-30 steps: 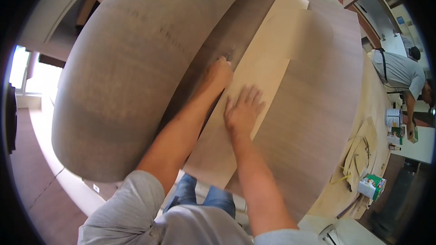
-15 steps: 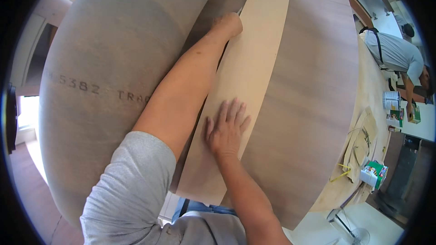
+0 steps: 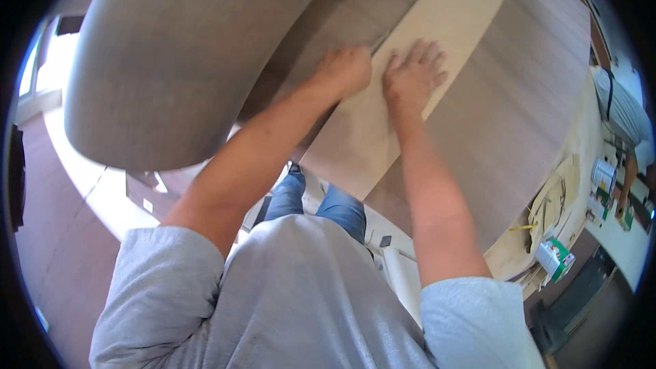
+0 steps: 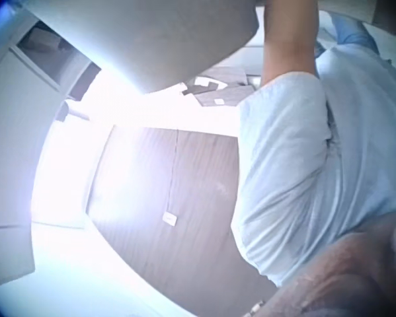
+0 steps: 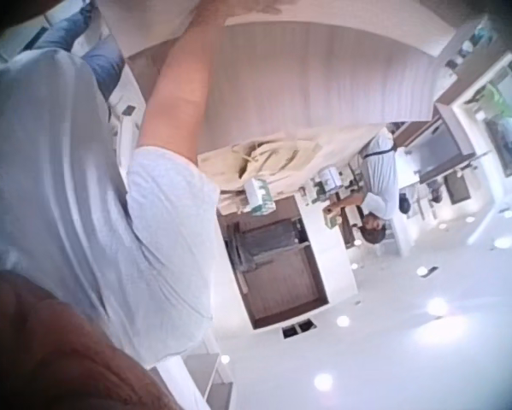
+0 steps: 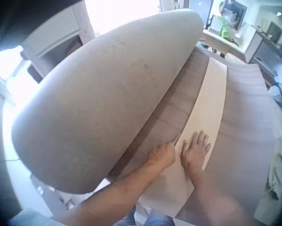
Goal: The person places a wooden board onto a sheet of veneer, cuts along the board with a blade, and carries the cut strip away.
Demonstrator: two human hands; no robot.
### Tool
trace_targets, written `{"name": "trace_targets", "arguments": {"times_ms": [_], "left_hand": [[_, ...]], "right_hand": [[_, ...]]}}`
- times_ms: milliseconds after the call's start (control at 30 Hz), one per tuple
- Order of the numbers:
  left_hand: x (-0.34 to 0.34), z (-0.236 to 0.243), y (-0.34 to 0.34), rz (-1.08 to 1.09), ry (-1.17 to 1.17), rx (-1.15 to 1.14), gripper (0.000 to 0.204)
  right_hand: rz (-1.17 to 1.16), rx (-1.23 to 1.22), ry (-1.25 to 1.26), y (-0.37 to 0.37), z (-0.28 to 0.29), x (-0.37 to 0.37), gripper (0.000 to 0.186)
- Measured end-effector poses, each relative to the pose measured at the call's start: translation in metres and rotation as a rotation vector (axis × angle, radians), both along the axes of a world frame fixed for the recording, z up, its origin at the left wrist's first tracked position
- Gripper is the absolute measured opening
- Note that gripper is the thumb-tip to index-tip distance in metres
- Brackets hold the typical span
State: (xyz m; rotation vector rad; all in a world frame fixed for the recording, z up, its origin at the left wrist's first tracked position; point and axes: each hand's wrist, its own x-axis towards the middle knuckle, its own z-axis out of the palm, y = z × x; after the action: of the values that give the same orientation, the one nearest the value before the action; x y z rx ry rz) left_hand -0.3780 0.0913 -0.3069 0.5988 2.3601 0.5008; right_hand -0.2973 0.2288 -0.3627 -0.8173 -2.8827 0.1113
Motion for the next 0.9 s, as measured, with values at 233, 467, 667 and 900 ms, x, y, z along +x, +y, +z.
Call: {"name": "trace_targets", "arguments": {"times_ms": [233,467,667,900], "left_hand": [[0.166,0.007,-0.204,-0.002,-0.104,-0.039,0.018],[0.225,0.058,-0.285,0.019,-0.094,-0.163,0.024],[0.133,0.035,-0.108,0.604,-0.473,0.884,0.035],[0.057,-0.015,-0.022,0.351,-0.429,0.698,0.031]], "right_hand": [[-0.05,0.024,-0.025,-0.009,0.002,-0.001,0.071],[-0.045,0.067,-0.031,-0.013,0.007,0.001,0.069],[-0.059,0.02,0.003,-0.004,0.006,-0.003,0.066],[-0.051,-0.122,0.117,0.025,0.034,-0.006,0.065]]}}
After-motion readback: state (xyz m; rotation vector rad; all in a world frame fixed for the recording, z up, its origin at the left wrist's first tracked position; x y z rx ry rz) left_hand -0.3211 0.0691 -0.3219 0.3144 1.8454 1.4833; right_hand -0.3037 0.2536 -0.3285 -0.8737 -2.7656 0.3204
